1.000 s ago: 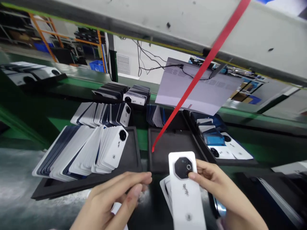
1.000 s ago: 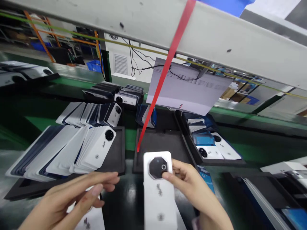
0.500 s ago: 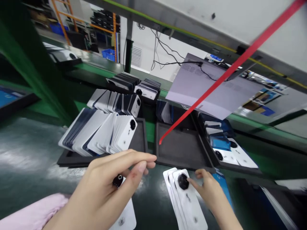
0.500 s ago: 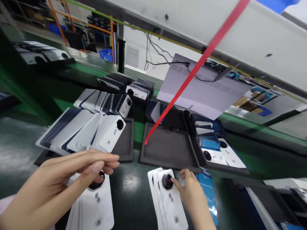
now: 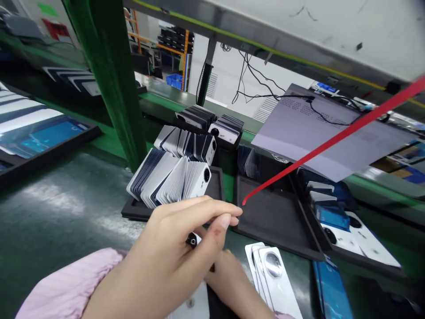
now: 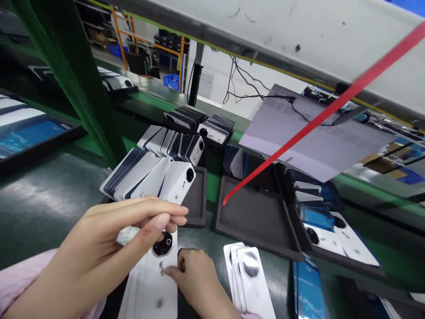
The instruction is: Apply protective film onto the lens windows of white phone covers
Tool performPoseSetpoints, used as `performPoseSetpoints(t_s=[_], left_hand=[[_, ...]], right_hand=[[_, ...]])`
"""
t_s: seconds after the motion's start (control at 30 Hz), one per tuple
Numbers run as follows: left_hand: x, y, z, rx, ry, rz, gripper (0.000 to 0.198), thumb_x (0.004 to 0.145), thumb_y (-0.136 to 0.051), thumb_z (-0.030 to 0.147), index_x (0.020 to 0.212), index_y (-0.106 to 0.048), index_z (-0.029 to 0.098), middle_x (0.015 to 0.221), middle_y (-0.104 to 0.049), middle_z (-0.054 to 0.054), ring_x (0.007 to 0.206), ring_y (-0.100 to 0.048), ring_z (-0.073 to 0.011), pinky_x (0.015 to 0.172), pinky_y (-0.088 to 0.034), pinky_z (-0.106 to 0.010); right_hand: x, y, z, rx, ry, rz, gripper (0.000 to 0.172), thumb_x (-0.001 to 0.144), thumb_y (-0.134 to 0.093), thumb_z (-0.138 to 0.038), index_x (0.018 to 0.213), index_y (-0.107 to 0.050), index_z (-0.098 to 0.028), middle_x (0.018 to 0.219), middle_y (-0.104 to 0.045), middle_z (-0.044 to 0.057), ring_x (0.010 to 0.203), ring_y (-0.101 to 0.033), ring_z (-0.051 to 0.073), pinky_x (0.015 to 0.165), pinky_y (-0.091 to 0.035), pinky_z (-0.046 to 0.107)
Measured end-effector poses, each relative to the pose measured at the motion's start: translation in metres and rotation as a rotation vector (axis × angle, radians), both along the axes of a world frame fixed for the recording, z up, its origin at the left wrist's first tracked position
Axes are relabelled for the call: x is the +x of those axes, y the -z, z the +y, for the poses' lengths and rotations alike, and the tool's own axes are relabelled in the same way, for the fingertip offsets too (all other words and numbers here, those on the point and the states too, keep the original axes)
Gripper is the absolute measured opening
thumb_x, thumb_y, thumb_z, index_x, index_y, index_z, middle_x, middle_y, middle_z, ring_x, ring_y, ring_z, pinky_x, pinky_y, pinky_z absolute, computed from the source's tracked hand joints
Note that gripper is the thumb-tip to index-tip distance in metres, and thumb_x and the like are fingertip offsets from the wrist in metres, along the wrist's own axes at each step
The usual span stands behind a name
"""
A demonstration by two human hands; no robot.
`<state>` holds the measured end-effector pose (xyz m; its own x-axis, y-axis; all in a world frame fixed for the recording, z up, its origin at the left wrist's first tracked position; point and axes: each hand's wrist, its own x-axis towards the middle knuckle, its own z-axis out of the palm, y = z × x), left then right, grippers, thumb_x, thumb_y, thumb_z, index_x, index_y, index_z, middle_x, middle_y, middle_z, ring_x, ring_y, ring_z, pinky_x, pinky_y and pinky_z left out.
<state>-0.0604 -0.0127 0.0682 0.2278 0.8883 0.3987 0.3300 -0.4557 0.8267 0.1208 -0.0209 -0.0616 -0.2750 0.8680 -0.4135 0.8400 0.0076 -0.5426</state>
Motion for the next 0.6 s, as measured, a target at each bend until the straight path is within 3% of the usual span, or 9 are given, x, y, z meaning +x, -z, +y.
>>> performPoseSetpoints(t_s=[0.1, 0.17, 0.23, 0.3, 0.37, 0.4, 0.47, 0.53, 0.6], left_hand=[[-0.001, 0.004, 0.007, -0.054, 0.003, 0.094, 0.020, 0.101, -0.053, 0.028, 0.107, -0.070, 0.037, 0.100, -0.077, 0.011, 0.083, -0.074, -0.0104, 0.068, -0.057, -0.015], [0.000, 0.011, 0.011, -0.123, -0.006, 0.149, 0.022, 0.102, -0.051, 0.036, 0.119, -0.065, 0.040, 0.118, -0.073, 0.009, 0.092, -0.074, -0.0132, 0.076, -0.060, -0.020], [0.002, 0.020, 0.014, -0.174, -0.070, 0.198, 0.038, 0.102, -0.048, 0.045, 0.140, -0.050, 0.043, 0.144, -0.058, 0.005, 0.118, -0.066, -0.0213, 0.095, -0.059, -0.033], [0.005, 0.027, 0.015, -0.243, -0.133, 0.201, 0.061, 0.100, -0.047, 0.053, 0.156, -0.025, 0.041, 0.162, -0.036, -0.001, 0.140, -0.047, -0.0300, 0.107, -0.051, -0.047], [0.008, 0.030, 0.016, -0.372, -0.082, 0.089, 0.074, 0.098, -0.050, 0.055, 0.161, -0.013, 0.037, 0.164, -0.031, -0.006, 0.140, -0.047, -0.0325, 0.104, -0.053, -0.047], [0.010, 0.030, 0.016, -0.442, 0.000, 0.012, 0.073, 0.098, -0.051, 0.053, 0.161, -0.017, 0.035, 0.159, -0.041, -0.008, 0.131, -0.056, -0.0313, 0.098, -0.057, -0.043], [0.015, 0.027, 0.016, -0.529, 0.182, -0.088, 0.056, 0.099, -0.051, 0.043, 0.153, -0.041, 0.031, 0.126, -0.068, -0.007, 0.101, -0.071, -0.0259, 0.079, -0.061, -0.032], [0.021, 0.023, 0.016, -0.543, 0.271, -0.122, 0.036, 0.099, -0.050, 0.034, 0.132, -0.064, 0.028, 0.090, -0.073, -0.002, 0.082, -0.070, -0.0219, 0.065, -0.056, -0.025], [0.028, 0.021, 0.017, -0.560, 0.271, -0.199, 0.027, 0.097, -0.051, 0.030, 0.112, -0.073, 0.027, 0.080, -0.071, 0.001, 0.077, -0.067, -0.0199, 0.061, -0.052, -0.023]], right_hand=[[0.024, -0.015, 0.004, -0.041, 0.031, 0.110, 0.033, 0.085, -0.069, -0.031, 0.060, -0.051, -0.020, 0.057, -0.048, -0.006, 0.056, -0.045, 0.013, 0.056, -0.030, 0.025], [0.038, -0.031, 0.007, -0.070, 0.061, 0.210, 0.040, 0.086, -0.067, -0.031, 0.057, -0.043, -0.020, 0.054, -0.038, -0.007, 0.054, -0.036, 0.010, 0.053, -0.024, 0.025], [0.049, -0.050, 0.009, -0.096, 0.104, 0.332, 0.040, 0.090, -0.063, -0.038, 0.061, -0.043, -0.020, 0.055, -0.035, -0.008, 0.052, -0.032, 0.010, 0.050, -0.023, 0.025], [0.056, -0.070, 0.011, -0.094, 0.153, 0.450, 0.039, 0.095, -0.056, -0.049, 0.069, -0.051, -0.020, 0.053, -0.037, -0.008, 0.048, -0.033, 0.009, 0.048, -0.024, 0.024], [0.059, -0.086, 0.012, -0.064, 0.188, 0.540, 0.044, 0.097, -0.052, -0.057, 0.078, -0.058, -0.018, 0.048, -0.040, -0.008, 0.043, -0.032, 0.008, 0.047, -0.025, 0.024], [0.060, -0.093, 0.012, -0.046, 0.198, 0.576, 0.047, 0.096, -0.051, -0.060, 0.080, -0.060, -0.018, 0.046, -0.042, -0.008, 0.041, -0.031, 0.008, 0.046, -0.024, 0.024], [0.059, -0.101, 0.011, -0.024, 0.206, 0.629, 0.049, 0.095, -0.053, -0.063, 0.082, -0.064, -0.017, 0.045, -0.043, -0.007, 0.039, -0.031, 0.007, 0.044, -0.022, 0.023], [0.058, -0.104, 0.009, -0.033, 0.211, 0.646, 0.048, 0.094, -0.056, -0.063, 0.083, -0.066, -0.017, 0.046, -0.043, -0.007, 0.038, -0.032, 0.006, 0.042, -0.022, 0.022], [0.060, -0.105, 0.007, -0.032, 0.198, 0.614, 0.048, 0.094, -0.056, -0.062, 0.080, -0.067, -0.018, 0.049, -0.043, -0.006, 0.040, -0.035, 0.007, 0.042, -0.025, 0.022]])
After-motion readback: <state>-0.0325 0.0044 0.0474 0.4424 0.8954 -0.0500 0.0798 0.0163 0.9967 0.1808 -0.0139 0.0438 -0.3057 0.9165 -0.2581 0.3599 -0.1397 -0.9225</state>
